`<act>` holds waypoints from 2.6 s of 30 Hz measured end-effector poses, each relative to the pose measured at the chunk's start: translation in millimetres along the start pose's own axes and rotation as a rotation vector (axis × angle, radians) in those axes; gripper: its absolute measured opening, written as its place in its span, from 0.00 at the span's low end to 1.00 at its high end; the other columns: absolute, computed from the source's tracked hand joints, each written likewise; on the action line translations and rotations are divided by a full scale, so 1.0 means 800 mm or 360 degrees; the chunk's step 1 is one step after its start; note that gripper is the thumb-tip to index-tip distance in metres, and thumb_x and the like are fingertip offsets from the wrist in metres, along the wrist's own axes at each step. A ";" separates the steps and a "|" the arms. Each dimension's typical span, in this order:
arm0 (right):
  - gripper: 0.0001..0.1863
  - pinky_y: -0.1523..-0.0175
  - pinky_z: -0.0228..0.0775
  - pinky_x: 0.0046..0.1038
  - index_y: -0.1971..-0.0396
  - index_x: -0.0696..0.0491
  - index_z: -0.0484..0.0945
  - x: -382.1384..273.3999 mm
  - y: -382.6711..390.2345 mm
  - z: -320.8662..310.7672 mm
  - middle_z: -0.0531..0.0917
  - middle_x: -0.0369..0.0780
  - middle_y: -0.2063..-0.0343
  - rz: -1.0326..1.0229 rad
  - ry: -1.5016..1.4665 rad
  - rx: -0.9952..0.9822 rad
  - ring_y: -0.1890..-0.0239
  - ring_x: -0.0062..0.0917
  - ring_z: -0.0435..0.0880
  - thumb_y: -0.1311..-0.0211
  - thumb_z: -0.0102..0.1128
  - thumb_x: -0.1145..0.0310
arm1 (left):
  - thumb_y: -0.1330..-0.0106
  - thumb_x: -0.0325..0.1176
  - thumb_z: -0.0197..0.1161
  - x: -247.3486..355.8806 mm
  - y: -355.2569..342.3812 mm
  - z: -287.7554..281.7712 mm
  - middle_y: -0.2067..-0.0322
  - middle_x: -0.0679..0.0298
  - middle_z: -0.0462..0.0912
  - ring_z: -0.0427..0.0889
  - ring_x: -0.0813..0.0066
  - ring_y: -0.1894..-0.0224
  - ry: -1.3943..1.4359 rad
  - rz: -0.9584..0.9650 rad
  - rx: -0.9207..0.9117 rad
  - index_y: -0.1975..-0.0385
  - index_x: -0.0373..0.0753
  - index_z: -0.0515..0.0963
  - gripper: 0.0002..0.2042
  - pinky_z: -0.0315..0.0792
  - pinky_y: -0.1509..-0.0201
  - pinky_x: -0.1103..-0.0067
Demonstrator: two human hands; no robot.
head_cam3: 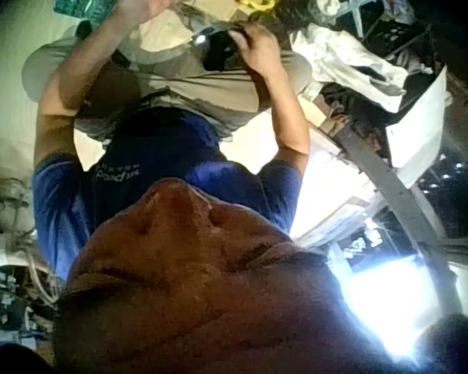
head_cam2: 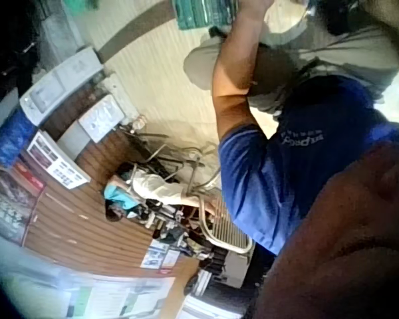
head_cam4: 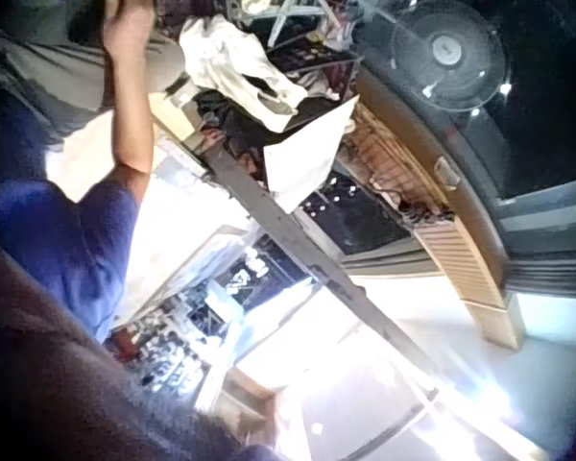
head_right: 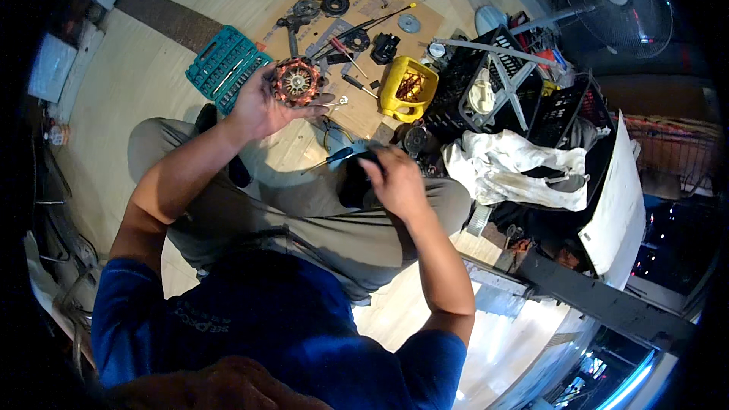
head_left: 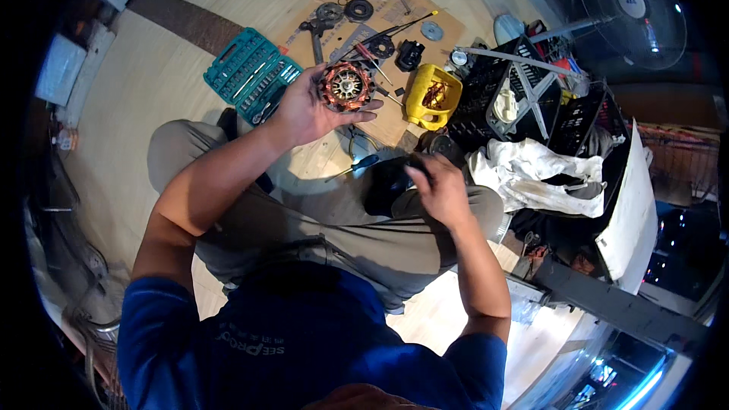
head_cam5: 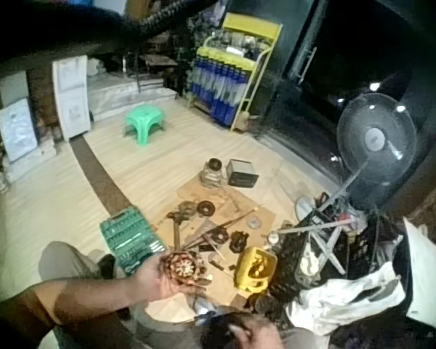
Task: The person works on the internal components of a fan motor by hand, handling wires, a stator, and various small metal parts on the floor.
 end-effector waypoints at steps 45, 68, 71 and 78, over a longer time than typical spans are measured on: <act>0.17 0.60 0.71 0.17 0.51 0.62 0.75 0.038 -0.096 0.049 0.81 0.34 0.67 0.0458 -0.1541 0.0433 0.67 0.12 0.77 0.40 0.62 0.76 | 0.25 0.46 0.39 -0.021 -0.011 -0.018 0.44 0.53 0.73 0.78 0.55 0.46 -0.0608 -0.0067 0.0069 0.37 0.39 0.60 0.23 0.70 0.43 0.61; 0.49 0.36 0.61 0.29 0.32 0.58 0.51 -0.012 -0.109 0.050 0.72 0.48 0.43 -0.0079 -0.1343 -0.0088 0.41 0.30 0.71 0.53 0.71 0.71 | 0.25 0.47 0.35 -0.059 0.003 -0.032 0.57 0.55 0.81 0.83 0.61 0.60 -0.0267 -0.0338 0.0131 0.44 0.39 0.67 0.22 0.77 0.57 0.66; 0.50 0.37 0.61 0.28 0.33 0.60 0.52 -0.009 -0.108 0.055 0.73 0.49 0.45 0.0041 -0.1497 -0.0076 0.42 0.29 0.71 0.54 0.72 0.67 | 0.25 0.48 0.36 -0.062 0.001 -0.036 0.58 0.55 0.81 0.83 0.61 0.60 -0.0431 -0.0397 0.0158 0.45 0.38 0.68 0.22 0.78 0.57 0.66; 0.49 0.39 0.64 0.28 0.34 0.62 0.52 0.000 -0.110 0.056 0.76 0.49 0.49 0.0067 -0.0838 0.0012 0.46 0.30 0.75 0.55 0.71 0.66 | 0.26 0.39 0.43 -0.036 0.000 -0.054 0.57 0.55 0.80 0.83 0.60 0.58 -0.1142 -0.0216 0.0656 0.46 0.35 0.67 0.17 0.79 0.54 0.60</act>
Point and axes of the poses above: each hand's wrist, its own y-axis away from the middle knuckle, its own z-axis out of the palm, x = y × z, the point moved 10 cm from there along -y, towards the middle knuckle
